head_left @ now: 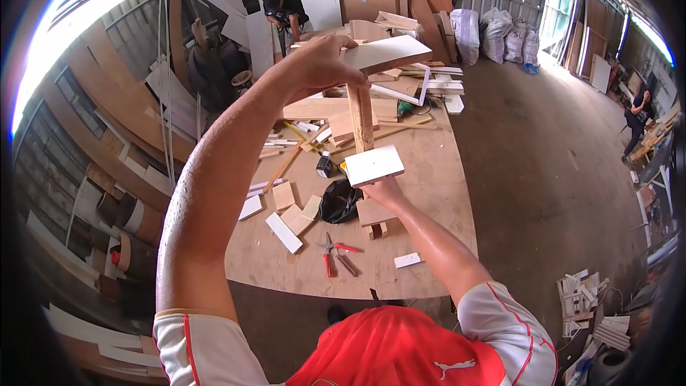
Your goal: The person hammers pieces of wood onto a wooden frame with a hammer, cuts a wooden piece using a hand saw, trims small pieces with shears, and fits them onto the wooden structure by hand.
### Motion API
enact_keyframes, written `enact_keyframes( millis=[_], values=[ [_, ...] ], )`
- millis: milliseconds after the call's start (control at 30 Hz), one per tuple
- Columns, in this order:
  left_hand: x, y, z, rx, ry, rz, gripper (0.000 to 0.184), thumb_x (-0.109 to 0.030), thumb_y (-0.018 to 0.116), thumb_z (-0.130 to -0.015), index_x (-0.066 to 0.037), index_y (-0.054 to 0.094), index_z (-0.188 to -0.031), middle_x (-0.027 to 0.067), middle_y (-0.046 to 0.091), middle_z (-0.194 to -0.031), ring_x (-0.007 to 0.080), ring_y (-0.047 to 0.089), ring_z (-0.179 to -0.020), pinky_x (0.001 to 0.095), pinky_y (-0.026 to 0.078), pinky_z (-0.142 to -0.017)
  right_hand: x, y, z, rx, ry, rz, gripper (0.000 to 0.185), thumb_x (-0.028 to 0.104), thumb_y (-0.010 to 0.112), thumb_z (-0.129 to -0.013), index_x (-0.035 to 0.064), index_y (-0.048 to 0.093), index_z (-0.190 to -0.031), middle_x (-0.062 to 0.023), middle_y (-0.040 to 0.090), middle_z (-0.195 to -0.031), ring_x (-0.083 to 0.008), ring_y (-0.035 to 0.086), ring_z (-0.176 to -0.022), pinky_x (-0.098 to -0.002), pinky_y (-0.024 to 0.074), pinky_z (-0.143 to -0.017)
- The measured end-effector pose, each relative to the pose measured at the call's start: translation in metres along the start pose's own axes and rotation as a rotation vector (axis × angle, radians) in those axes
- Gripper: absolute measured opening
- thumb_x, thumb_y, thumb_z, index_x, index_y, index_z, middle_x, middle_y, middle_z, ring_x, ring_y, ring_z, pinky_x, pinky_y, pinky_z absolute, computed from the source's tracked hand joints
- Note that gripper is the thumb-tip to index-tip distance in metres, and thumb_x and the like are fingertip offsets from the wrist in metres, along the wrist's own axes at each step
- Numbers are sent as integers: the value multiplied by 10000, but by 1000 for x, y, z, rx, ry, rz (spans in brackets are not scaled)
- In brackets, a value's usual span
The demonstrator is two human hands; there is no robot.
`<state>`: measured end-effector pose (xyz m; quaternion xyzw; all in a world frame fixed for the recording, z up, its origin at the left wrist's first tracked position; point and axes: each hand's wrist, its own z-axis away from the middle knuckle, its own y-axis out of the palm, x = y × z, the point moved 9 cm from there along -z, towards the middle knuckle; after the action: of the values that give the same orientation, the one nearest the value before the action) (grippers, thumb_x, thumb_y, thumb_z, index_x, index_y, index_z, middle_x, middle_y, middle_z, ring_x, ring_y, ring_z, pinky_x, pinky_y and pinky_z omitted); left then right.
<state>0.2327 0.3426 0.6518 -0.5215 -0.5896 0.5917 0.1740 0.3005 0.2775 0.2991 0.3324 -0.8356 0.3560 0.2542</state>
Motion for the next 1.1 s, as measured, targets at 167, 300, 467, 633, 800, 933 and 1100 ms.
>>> enact_keyframes(
  millis=[167, 300, 467, 633, 800, 933, 1100],
  values=[
    [-2, 0, 3, -4, -8, -15, 823, -293, 862, -662, 94, 603, -1341, 235, 705, -1154, 273, 684, -1060, 342, 495, -968, -9, -38, 11, 320, 165, -81, 673, 214, 848, -782, 61, 568, -1374, -189, 677, -1272, -290, 665, -1168, -404, 541, -969],
    [-5, -5, 7, 29, 27, -3, 831, -320, 866, -655, 92, 616, -1332, 253, 702, -1186, 300, 681, -1094, 343, 490, -990, -9, -161, -22, 140, 481, 116, 408, 126, 822, -782, 39, 712, -1164, -135, 750, -1047, -255, 725, -982, -364, 564, -847],
    [-8, -2, 8, 75, 33, 10, 839, -355, 852, -667, 98, 613, -1333, 251, 703, -1206, 304, 682, -1107, 347, 491, -997, 220, -233, -122, -107, -389, 405, 420, 183, 874, -734, 67, 707, -1101, -106, 731, -1022, -307, 692, -992, -424, 529, -909],
    [-4, -6, 5, 97, 4, 7, 647, -360, 861, -650, 16, 711, -1155, 169, 745, -1052, 241, 694, -953, 355, 517, -877, 238, -205, -194, 115, -396, 587, 586, 397, 915, -702, 162, 728, -1205, -102, 697, -1136, -298, 655, -1089, -420, 517, -948],
    [-20, 3, 10, 114, 175, 119, 577, -310, 835, -763, 24, 682, -1208, 110, 740, -996, 153, 654, -941, 313, 496, -905, 202, -170, -232, 449, -397, 281, 646, 436, 862, -803, 179, 664, -1361, -101, 665, -1279, -297, 620, -1228, -404, 477, -1061],
    [-8, -7, 14, -152, 84, 31, 907, -280, 872, -750, 22, 437, -1486, 182, 693, -1250, 262, 650, -1177, 364, 475, -1035, 197, -163, -229, 547, -200, 222, 572, 382, 810, -875, 201, 658, -1396, -125, 709, -1305, -261, 672, -1200, -371, 488, -1070],
    [-48, -27, 39, -167, 145, -454, 1396, -521, 932, -636, 24, 102, -1617, 325, 417, -1539, 467, 368, -1456, 537, 277, -1217, 214, -163, -223, 556, -185, 402, 559, 392, 797, -889, 215, 661, -1402, -102, 700, -1334, -252, 658, -1233, -389, 464, -1103]
  ],
)
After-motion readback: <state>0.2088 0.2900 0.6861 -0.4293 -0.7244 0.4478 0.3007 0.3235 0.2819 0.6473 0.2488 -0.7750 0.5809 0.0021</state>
